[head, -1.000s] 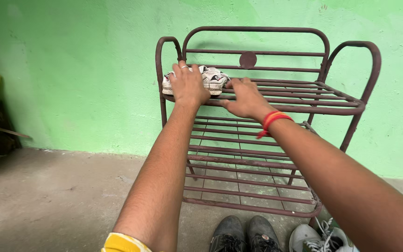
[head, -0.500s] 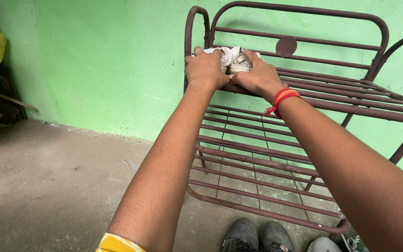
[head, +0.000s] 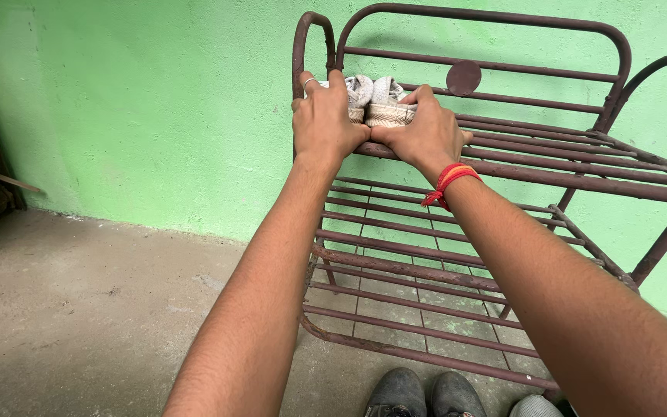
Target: The person removes various shoes and sandals from a three-tier metal shoe rack and places them on the floor. The person handles each pair one at a time, stacking them into a pile. Finally, the person wipes the empty rack with a cloth.
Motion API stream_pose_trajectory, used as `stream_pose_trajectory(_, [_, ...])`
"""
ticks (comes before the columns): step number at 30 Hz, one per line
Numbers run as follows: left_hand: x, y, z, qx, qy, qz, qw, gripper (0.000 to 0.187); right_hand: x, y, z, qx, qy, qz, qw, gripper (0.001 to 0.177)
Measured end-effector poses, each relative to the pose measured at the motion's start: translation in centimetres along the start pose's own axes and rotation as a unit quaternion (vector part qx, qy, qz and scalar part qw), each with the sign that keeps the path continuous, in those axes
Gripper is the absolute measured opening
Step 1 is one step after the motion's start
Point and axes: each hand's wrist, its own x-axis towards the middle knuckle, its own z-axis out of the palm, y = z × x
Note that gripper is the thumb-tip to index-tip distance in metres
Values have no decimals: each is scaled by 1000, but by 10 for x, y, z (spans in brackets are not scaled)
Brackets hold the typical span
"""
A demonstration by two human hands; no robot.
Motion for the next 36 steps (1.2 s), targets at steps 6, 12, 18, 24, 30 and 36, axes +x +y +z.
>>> stream_pose_trajectory(6, [-20, 1, -1, -48, 85, 29, 995, 73, -5, 7, 0, 50, 60, -25, 997, 73])
stream_pose_trajectory(12, [-38, 5, -4, -49, 165, 74, 982, 70, -8, 24, 3, 153, 134, -181, 962, 63])
stream_pose_trajectory(18, [-46, 7, -7, -43, 217, 139, 965, 57, -10, 32, 1, 225, 165, -173, 945, 61])
stream_pose_trajectory(24, [-52, 8, -18, -73, 249, 179, 949, 54, -23, 34, -1, 211, 264, -264, 903, 57])
stream_pose_trajectory(30, [-54, 20, -36, -66, 282, 225, 930, 53, -40, 30, -12, 261, 277, -212, 900, 59])
stream_pose_trajectory(36, [-64, 53, -42, -145, 267, 208, 930, 49, -53, 51, -39, 325, 260, -193, 888, 61])
